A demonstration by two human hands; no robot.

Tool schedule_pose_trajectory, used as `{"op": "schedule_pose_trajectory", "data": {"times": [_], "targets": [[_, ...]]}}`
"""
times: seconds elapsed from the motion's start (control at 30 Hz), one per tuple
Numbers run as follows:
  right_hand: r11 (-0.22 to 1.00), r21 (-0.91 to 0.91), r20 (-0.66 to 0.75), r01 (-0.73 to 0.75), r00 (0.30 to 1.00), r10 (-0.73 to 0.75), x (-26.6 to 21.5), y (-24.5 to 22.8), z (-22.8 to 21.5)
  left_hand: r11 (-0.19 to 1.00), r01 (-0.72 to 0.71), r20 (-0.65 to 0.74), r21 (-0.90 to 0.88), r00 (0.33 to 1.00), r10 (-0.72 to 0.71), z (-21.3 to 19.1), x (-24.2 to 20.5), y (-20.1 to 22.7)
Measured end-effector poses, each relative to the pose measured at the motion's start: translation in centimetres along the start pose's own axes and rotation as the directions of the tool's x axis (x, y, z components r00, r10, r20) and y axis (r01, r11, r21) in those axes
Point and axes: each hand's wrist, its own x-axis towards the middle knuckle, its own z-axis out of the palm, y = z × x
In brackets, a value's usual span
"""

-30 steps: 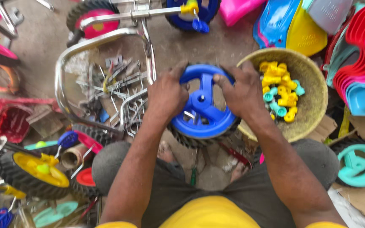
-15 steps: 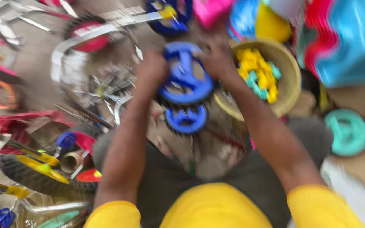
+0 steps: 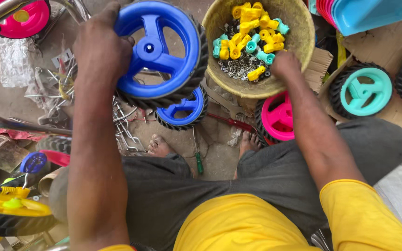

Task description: The person assembles a tricycle wheel by attaching a blue plastic hub to a black rubber tire, securing it with a bolt and nut, and adding a yellow cap. The person then attaches the completed wheel to the tricycle frame.

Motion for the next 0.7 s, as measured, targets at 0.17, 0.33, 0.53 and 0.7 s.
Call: {"op": "schedule_pose_trajectory", "data": {"times": [0.17,0.33,0.53,0.7], "targets": [[0.979,-0.188,0.109,-0.082,0.989,0.104,-2.0,-1.8,3.6,1.0,0.015,0.02,0.023,1.0,-0.015,0.0,-0.3,0.1],[0.991,-0.075,0.128,-0.111,0.985,0.12,-0.9,-1.3,1.2,1.0,0.007,0.006,0.013,1.0,-0.007,0.2,-0.1,0.0],[0.835,0.474,0.164,-0.279,0.96,0.227,-0.8,-0.1,-2.1,0.997,-0.074,-0.074,-0.013,0.995,0.073,1.5,-0.4,-1.9],[0.597,0.743,0.242,-0.301,0.953,0.18,-2.9,-3.9,-4.9,0.997,-0.077,-0.095,-0.022,0.993,0.075,2.3,0.0,-2.5]]}}
